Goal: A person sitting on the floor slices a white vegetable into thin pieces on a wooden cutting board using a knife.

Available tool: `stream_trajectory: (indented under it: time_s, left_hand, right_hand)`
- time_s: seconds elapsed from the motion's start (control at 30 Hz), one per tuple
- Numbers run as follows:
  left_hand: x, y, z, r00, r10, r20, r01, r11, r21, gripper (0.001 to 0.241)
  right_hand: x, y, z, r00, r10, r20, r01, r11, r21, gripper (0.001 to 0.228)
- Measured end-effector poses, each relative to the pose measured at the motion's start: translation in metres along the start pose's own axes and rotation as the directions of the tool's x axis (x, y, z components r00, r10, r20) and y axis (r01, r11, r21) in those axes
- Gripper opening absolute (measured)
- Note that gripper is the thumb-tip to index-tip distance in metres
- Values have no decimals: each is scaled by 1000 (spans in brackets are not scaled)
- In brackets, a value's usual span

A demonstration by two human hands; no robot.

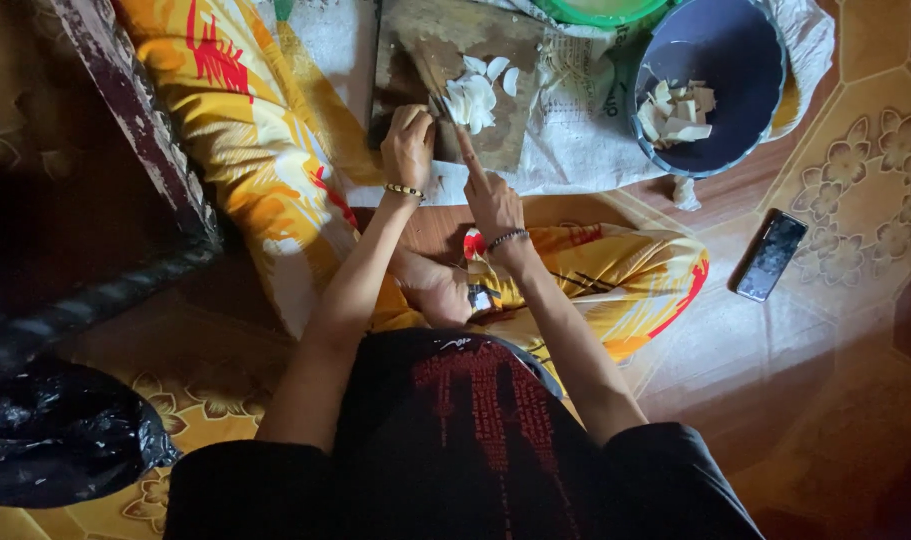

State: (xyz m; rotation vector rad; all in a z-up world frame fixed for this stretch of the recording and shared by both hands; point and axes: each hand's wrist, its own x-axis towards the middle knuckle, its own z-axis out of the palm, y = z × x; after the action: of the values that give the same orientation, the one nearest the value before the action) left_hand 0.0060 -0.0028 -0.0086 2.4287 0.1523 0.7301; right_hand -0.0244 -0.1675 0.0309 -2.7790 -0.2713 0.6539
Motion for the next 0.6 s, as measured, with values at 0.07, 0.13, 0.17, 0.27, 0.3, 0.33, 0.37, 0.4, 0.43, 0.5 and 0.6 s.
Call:
stream_trajectory:
  time_s: [0.07,0.13,0.17,0.27,0.3,0.33,0.37,0.4,0.43,0.5,0.6]
  left_hand:
    - [1,3,-4,1000,1,-11,-1,999,37,22]
    - [2,2,-4,1000,14,-9,-13,1000,16,22]
    - [2,1,-4,1000,26,-8,-26,1000,-4,23]
    - [0,-3,1,1000,26,-8,-26,1000,7,21]
    - [-2,-2,1,1000,24,-4,-24,1000,8,21]
    - [-1,-3,2,1000,28,-2,-28,1000,15,22]
    - [0,-5,3,1000,31,0,-31,999,21,23]
    - [0,-5,2,1000,25,1,-25,999,23,23]
    - [0,-4,1,1000,30,8,-30,999,25,24]
    - [2,-1,0,999,31,17,-31,999,24,25]
    - [2,5,-5,1000,-6,22,8,993,-117,25]
  right_hand:
    - [-14,3,2,1000,-27,13,27,999,-46,73]
    - [-26,-1,-2,1000,-19,23,21,998,-65,75]
    - [-32,-3,-3,999,-13,32,16,996,-84,77]
    - [-38,-9,-6,1000,-21,9,22,995,-96,78]
    - [-40,-9,-3,1000,-20,13,21,995,-95,78]
    - [-39,-9,-2,1000,-29,6,29,994,-109,78]
    - [-37,-10,-1,999,-38,0,37,992,-124,78]
    - [-39,-12,-1,999,-39,6,39,991,-125,78]
    - [-40,-14,-2,1000,-29,13,30,991,-129,76]
    - [-43,-11,4,1000,-15,24,18,991,-134,75]
    - [-45,-4,21,941,-201,-273,86,920,-383,90]
